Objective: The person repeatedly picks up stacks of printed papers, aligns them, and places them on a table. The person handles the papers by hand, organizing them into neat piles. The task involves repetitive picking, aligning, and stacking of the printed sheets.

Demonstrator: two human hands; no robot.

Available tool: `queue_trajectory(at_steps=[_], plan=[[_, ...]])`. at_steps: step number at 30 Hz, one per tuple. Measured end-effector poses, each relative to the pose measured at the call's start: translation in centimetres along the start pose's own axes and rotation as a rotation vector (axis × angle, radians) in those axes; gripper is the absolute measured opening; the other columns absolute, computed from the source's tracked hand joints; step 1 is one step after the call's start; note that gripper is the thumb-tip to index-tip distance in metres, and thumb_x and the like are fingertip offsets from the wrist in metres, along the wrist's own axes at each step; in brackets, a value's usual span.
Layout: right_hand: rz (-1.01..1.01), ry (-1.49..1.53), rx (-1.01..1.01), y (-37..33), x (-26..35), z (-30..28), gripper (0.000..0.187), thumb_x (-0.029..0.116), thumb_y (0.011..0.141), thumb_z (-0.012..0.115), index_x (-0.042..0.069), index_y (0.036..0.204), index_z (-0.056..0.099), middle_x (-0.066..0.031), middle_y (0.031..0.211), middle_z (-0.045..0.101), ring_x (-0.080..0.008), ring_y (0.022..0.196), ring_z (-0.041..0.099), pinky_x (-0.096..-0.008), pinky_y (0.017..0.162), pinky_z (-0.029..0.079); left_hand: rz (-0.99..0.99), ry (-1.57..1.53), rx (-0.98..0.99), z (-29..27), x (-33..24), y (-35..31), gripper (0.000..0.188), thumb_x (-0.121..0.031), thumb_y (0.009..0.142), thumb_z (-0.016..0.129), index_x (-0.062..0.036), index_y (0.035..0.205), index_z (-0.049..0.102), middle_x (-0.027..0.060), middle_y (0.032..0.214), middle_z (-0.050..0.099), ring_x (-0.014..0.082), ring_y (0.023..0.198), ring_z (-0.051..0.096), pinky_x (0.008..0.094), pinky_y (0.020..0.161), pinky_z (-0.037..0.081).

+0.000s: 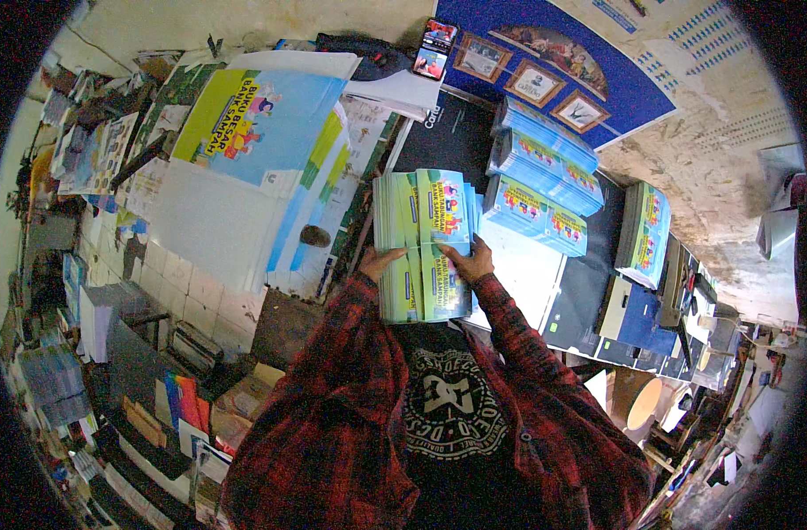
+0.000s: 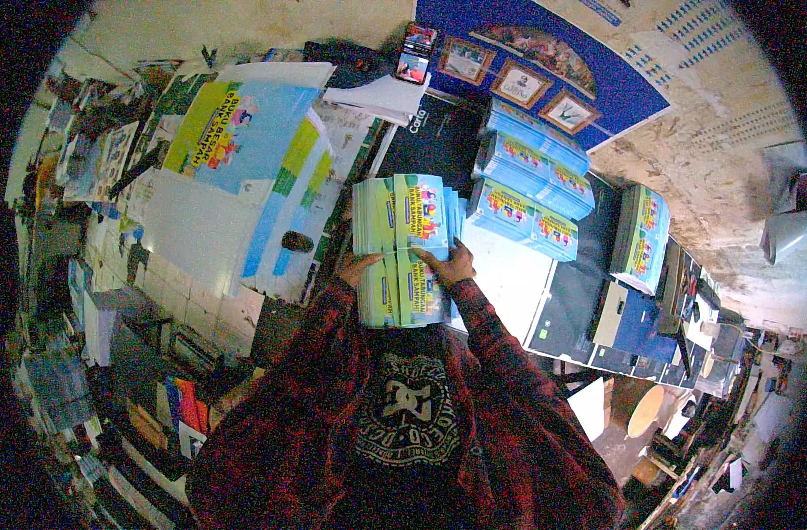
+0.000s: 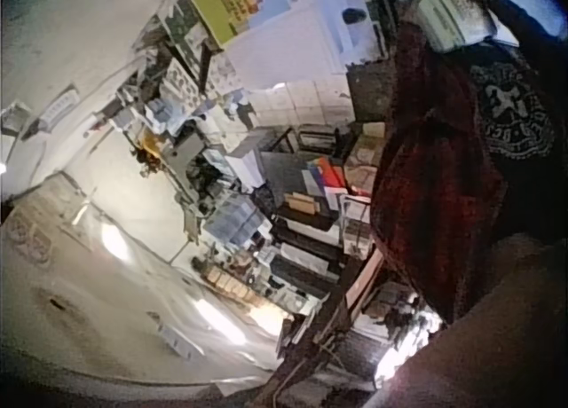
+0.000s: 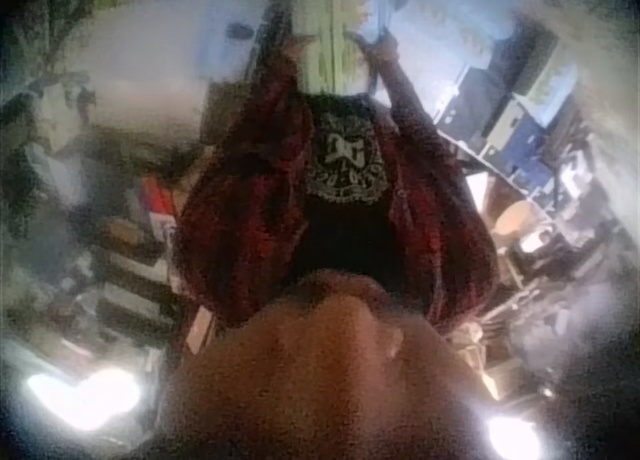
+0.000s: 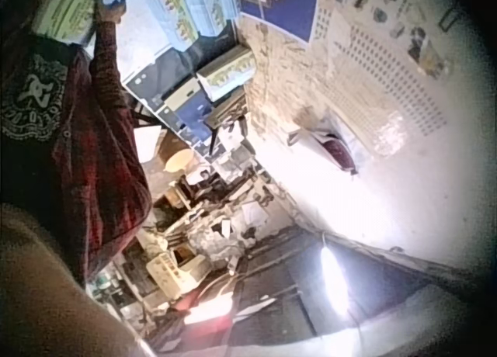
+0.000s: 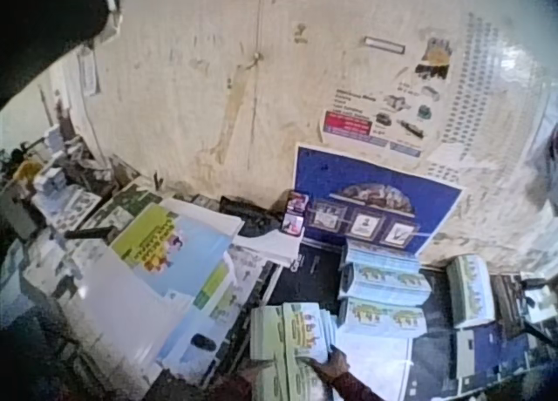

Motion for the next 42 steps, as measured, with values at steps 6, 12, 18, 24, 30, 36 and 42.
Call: queue_trajectory(at_steps=[6,12,18,24,30,36,42], plan=[[-0.162,0.077,-0.119,1.7,-3.5,-0.3,0.097,0.063,0.058,0.076,-0.006,0.121,0.049,-0.0201,0.104,0.064,-0.0284,0.092,0.064,-0.0384,0.084,0.050,0.048,-0.020,-0.051,0.4,-2.7,-0.4,0.043,-0.023,0.077,0.073,-0.0035,0.113,0.061,0.0124,0.109,0.063,0.0217,0.097,0.062,0.0350,0.086,0.050],[0.073,-0.002,0.036,0.5,0.8,-0.1,0.099,0.075,0.059,0.065,-0.011,0.106,0.058,-0.0303,0.124,0.048,-0.0378,0.120,0.044,-0.0447,0.104,0.031,-0.110,-0.144,-0.032,-4.7,3.6,1.3,0.049,-0.023,0.077,0.072,-0.0048,0.120,0.056,0.0124,0.113,0.061,0.0222,0.098,0.061,0.0365,0.085,0.051],[0.006,-0.196,-0.017,0.2,2.5,0.1,0.095,0.074,0.059,0.064,-0.007,0.109,0.059,-0.0238,0.124,0.049,-0.0360,0.124,0.037,-0.0528,0.099,0.030,-0.030,-0.007,-0.085,-7.1,4.3,1.0,0.038,-0.023,0.077,0.072,-0.0036,0.109,0.062,0.0136,0.104,0.064,0.0210,0.094,0.063,0.0347,0.077,0.053],[0.063,-0.240,-0.266,-0.2,-0.9,-1.2,0.076,0.067,0.061,0.070,0.001,0.099,0.064,-0.0153,0.121,0.052,-0.0291,0.118,0.042,-0.0555,0.094,0.028,-0.025,-0.040,-0.096,-4.6,-0.1,-1.0,0.043,-0.026,0.076,0.073,-0.0015,0.110,0.061,0.0099,0.101,0.066,0.0197,0.086,0.065,0.0335,0.077,0.053],[-0.212,-0.401,-0.368,-0.3,-3.2,-1.4,0.062,0.049,0.074,0.068,0.016,0.124,0.051,-0.0084,0.141,0.034,-0.0286,0.129,0.031,-0.0578,0.096,0.022,-0.092,-0.144,-0.120,-5.6,2.2,-1.2,0.046,-0.027,0.075,0.074,-0.0035,0.112,0.060,0.0092,0.108,0.063,0.0190,0.093,0.063,0.0343,0.080,0.052],[-0.267,-0.133,-0.003,3.1,-5.3,4.6,0.086,0.061,0.079,0.056,0.025,0.146,0.017,-0.0004,0.153,0.015,-0.0322,0.139,0.012,-0.0617,0.100,0.015,0.013,-0.032,0.015,-3.4,1.4,0.0,0.045,-0.024,0.088,0.060,-0.0051,0.127,0.051,0.0108,0.118,0.059,0.0197,0.105,0.058,0.0348,0.091,0.047],[-0.102,0.042,-0.015,1.0,-1.3,2.7,0.118,0.075,0.060,0.064,0.016,0.147,0.009,-0.0183,0.131,0.050,-0.0381,0.139,0.008,-0.0606,0.106,0.007,-0.115,-0.158,0.119,0.1,3.5,1.4,0.038,-0.029,0.091,0.054,-0.0083,0.124,0.056,0.0097,0.118,0.059,0.0203,0.112,0.053,0.0360,0.100,0.040]])
Point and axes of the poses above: each hand's wrist, its own y-axis towards the middle knuckle, its own z-axis out of the palm, x = y × z, the point moved 7 cm from there along y, towards the middle knuckle
